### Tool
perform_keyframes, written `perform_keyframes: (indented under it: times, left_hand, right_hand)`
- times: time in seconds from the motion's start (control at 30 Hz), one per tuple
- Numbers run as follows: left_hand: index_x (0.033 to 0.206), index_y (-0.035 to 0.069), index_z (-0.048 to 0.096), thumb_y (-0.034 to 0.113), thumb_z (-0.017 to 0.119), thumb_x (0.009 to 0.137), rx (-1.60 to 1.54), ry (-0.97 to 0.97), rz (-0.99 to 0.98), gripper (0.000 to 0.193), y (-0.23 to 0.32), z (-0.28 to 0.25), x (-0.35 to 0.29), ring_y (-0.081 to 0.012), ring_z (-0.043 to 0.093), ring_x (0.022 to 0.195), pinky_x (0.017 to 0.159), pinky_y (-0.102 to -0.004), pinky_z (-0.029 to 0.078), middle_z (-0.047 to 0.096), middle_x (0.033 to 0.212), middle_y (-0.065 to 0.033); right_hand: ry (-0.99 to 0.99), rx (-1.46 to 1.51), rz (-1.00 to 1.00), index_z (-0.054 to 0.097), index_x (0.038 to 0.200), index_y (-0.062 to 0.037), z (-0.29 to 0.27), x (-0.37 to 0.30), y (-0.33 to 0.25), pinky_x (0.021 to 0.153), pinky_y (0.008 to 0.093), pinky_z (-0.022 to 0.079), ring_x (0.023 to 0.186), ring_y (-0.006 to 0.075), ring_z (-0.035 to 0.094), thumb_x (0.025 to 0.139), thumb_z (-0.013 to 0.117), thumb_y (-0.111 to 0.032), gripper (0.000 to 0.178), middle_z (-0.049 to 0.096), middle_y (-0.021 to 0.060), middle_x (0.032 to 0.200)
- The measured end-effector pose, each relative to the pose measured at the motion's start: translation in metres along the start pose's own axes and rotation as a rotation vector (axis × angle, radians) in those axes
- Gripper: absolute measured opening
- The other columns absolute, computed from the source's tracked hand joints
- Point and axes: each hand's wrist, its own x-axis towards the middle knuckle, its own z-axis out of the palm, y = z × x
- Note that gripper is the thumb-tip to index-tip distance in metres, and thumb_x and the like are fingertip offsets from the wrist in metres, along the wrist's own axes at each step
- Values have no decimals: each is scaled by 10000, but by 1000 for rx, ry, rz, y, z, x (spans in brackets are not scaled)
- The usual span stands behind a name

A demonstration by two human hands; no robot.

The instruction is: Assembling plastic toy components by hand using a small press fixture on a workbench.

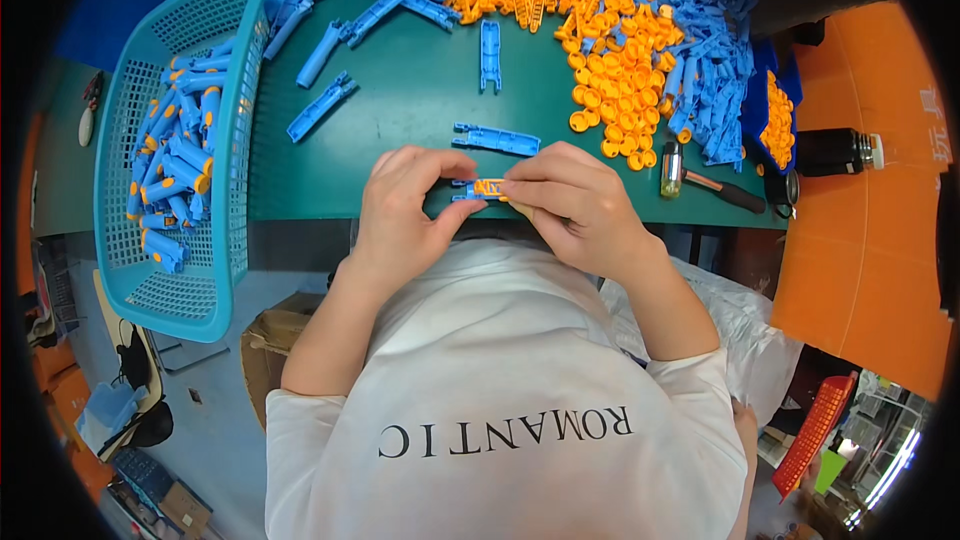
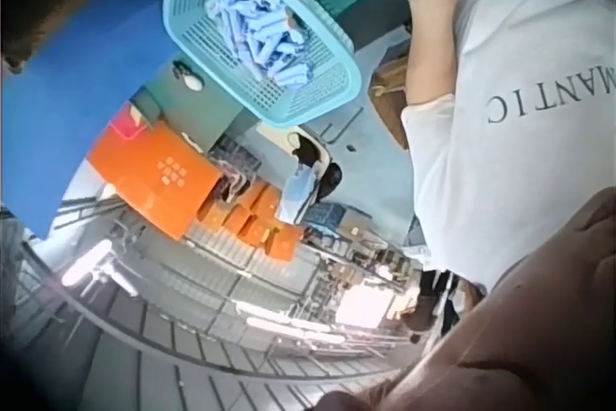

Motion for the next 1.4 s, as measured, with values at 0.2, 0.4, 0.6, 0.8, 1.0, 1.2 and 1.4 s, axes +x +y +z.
perform_keyframes:
  times: [0.2, 0.4, 0.6, 0.8, 1.0, 1.2, 1.4]
  left_hand:
    - [1089, 94, 666, 87, 846, 730, 0, -1, 3, 401, -3, 2, -1, -237, 656, 908, 849, -381, 463, 736, 942, -15]
    - [1086, 87, 679, 87, 855, 729, 0, 13, 17, 398, -4, 2, -2, -230, 645, 891, 823, -367, 473, 736, 928, -22]
    - [982, 105, 710, 83, 840, 730, 34, 7, 79, 284, -6, 4, 0, -244, 625, 871, 795, -379, 469, 724, 919, -5]
    - [886, 85, 739, 72, 824, 746, 132, 8, 229, 164, -4, 4, 1, -256, 615, 842, 746, -371, 478, 717, 906, -25]
    - [877, 59, 739, 42, 822, 739, 110, 7, 279, 162, -4, 6, 4, -260, 625, 806, 694, -368, 513, 724, 894, -42]
    - [888, 56, 736, 25, 816, 752, 154, 67, 239, 161, 2, 21, 5, -259, 637, 822, 717, -368, 520, 731, 908, -52]
    - [913, 58, 733, 14, 806, 762, 134, 76, 229, 173, 7, 34, 19, -267, 649, 871, 738, -369, 518, 727, 935, -64]
  right_hand:
    - [24, -43, -43, 739, 992, 0, 14, -3, 6, 737, 381, 536, 835, 295, 653, 768, 751, 71, 235, 706, 118, 985]
    - [17, -117, -54, 721, 963, 15, 18, -4, 3, 715, 377, 531, 820, 295, 640, 757, 746, 65, 213, 691, 121, 966]
    - [-40, -192, -22, 716, 954, 26, 17, -1, -5, 716, 376, 533, 840, 295, 628, 765, 741, 49, 192, 684, 125, 989]
    - [-20, -178, 25, 716, 1055, -7, 16, -7, -8, 822, 418, 529, 937, 299, 641, 795, 735, 1, 262, 701, 114, 1094]
    - [118, -577, 74, 696, 1224, -84, 58, -51, -13, 1136, 559, 309, 1206, 281, 620, 838, 736, -112, 388, 682, 79, 1310]
    - [521, -391, 100, 750, 1005, -56, -35, -11, 28, 806, 388, 508, 882, 279, 652, 866, 705, -32, 148, 721, 113, 932]
    - [369, -783, 815, 722, 1023, -18, -115, -5, 89, 699, 340, 541, 762, 238, 690, 811, 812, -231, 314, 713, 123, 860]
